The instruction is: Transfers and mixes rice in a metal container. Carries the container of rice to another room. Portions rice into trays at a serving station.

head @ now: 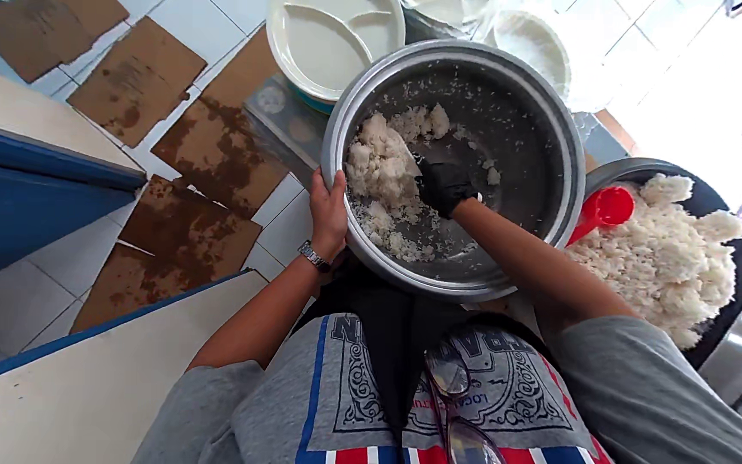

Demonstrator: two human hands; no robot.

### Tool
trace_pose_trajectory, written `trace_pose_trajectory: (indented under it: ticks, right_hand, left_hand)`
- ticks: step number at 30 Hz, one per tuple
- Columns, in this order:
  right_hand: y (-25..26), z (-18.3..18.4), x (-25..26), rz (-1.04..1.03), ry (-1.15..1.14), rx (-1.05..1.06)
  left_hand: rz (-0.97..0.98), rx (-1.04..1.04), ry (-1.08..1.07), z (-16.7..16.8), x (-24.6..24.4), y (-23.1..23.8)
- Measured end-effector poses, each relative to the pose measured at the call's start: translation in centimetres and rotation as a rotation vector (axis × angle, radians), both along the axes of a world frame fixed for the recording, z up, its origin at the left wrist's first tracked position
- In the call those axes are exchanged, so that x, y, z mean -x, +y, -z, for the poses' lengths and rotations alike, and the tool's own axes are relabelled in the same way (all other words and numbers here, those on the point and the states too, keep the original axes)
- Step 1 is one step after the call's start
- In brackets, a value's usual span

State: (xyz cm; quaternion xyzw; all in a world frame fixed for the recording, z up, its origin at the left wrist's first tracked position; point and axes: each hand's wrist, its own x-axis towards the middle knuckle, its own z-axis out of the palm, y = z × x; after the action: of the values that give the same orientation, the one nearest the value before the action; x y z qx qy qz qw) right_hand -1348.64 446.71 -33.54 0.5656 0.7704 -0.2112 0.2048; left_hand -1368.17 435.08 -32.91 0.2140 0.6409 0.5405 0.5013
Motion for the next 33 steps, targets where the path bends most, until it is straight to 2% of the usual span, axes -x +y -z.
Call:
trace_pose_trajectory:
  ticks: [5,10,13,22,26,33]
  right_hand:
    - [-3.8,0.0,-0.8,-0.121,-0.035,0.148]
    - [-6.1,-2.9,-1.2,-0.047,-0.007,0.305]
    - [-6.6,-3.3,-1.9,-0.012,0.097,0.325]
    - [-8.0,-2.7,-5.2,0.379,0.441,0.435]
    - [-7.6,-5.6,-5.6,0.499,0.487,0.440]
    - [-7.5,-10.0,-8.3,0.528,0.511,0.321]
  left_hand:
    - [-0.061,0.015,0.009,-0.2,-0.5,0.0]
    - [-0.094,0.020,0.008,-0.2,-0.8,0.1]
    - [-0.092,0.027,0.009,-0.6,-0.7,0.3]
    - [-0.101,0.000,-0.006,-0.2,-0.9,0.1]
    - [-0.112,-0.014,-0.025,0.3,-1.0,-0.3]
    - [-0.102,-0.061,-0.027,0.4,-1.0,-0.3]
